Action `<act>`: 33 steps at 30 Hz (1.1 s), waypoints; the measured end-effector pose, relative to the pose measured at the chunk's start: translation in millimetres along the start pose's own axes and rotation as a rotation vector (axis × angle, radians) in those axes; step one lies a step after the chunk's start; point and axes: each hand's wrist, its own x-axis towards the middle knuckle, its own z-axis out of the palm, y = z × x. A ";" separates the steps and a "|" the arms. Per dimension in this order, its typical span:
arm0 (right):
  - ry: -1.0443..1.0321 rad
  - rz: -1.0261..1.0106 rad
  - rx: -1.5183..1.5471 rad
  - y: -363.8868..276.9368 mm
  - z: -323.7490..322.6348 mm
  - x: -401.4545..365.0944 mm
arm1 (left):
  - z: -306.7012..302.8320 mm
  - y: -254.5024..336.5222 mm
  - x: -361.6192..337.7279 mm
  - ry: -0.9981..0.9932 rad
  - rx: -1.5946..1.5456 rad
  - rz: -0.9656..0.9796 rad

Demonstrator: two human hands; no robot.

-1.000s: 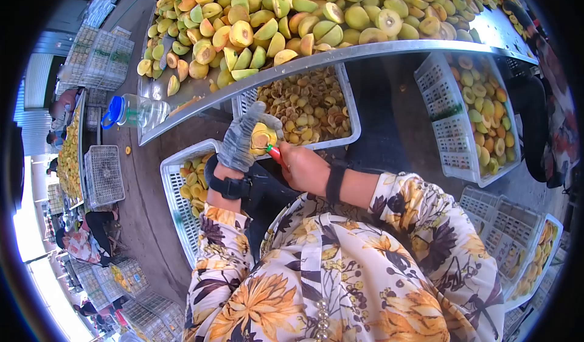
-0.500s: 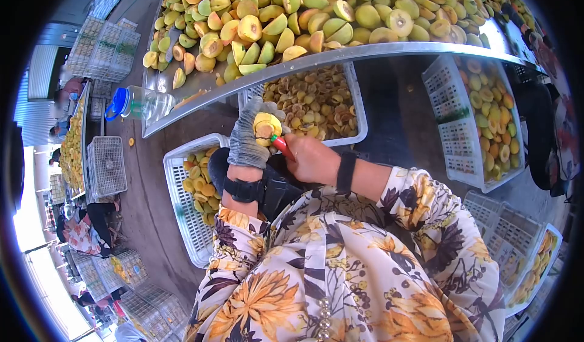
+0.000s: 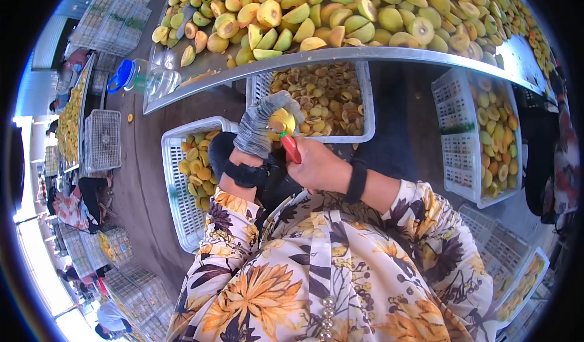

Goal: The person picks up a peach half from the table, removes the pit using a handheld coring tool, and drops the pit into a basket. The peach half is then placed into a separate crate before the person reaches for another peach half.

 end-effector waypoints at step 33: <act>-0.329 0.088 0.814 -21.5 -28.4 9.3 | -74.1 2.7 -21.2 0.195 -0.498 0.156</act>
